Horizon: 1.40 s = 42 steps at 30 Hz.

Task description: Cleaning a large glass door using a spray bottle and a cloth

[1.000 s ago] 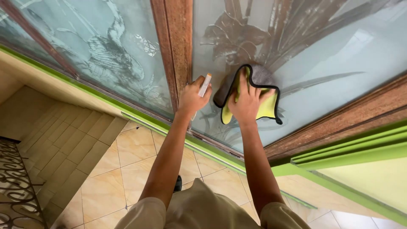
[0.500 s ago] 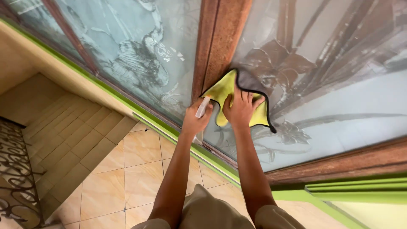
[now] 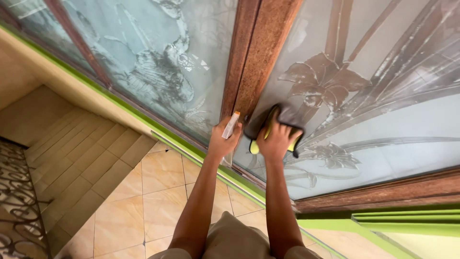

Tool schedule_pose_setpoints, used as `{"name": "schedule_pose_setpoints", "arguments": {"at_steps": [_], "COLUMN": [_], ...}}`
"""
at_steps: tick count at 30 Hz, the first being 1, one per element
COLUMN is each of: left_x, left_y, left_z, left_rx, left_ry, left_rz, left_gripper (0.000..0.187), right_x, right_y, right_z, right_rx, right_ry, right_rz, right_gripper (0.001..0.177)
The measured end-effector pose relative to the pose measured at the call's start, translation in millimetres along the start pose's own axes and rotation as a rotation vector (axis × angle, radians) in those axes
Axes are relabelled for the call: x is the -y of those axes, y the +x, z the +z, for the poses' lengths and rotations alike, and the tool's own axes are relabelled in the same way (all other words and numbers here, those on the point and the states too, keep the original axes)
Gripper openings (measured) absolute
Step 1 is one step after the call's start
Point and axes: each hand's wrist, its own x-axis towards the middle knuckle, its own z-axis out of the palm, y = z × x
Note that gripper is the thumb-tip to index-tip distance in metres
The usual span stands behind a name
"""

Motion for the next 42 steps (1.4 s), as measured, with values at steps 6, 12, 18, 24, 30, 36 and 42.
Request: {"name": "schedule_pose_setpoints", "arguments": {"at_steps": [6,12,18,24,30,36,42], "left_x": [-9,-30,-32,-39,-56,-77,-100], "left_y": [0,7,0,-8,-20,-40,-50], "left_z": [34,69,109,147,176,205,219], "left_rx": [0.111,0.214,0.322,0.429,0.566,0.569,0.678], "left_ry": [-0.078,-0.096,-0.234,-0.264,-0.265,-0.082,0.095], "left_rz": [-0.003,0.067,0.100,0.197,0.296,0.249,0.285], "left_gripper": [0.020,0.013,0.011,0.008,0.005,0.013,0.020], "right_x": [-7,-94,-110,-146,-198,-209,-261], "right_y": [32,-93,-1,-40,-84,-46,-133], "right_z": [-14,115,-48,8,-21,-75,12], "right_rx": [0.006,-0.120,-0.219,-0.191,-0.152,-0.257,-0.149], "right_ry": [-0.018,-0.154,-0.085,-0.176,-0.293,0.015,-0.249], "right_rz": [0.072,0.001,0.245,0.232,0.208,0.316,0.378], "right_gripper": [0.097,0.053,0.071,0.068,0.060,0.089,0.070]}}
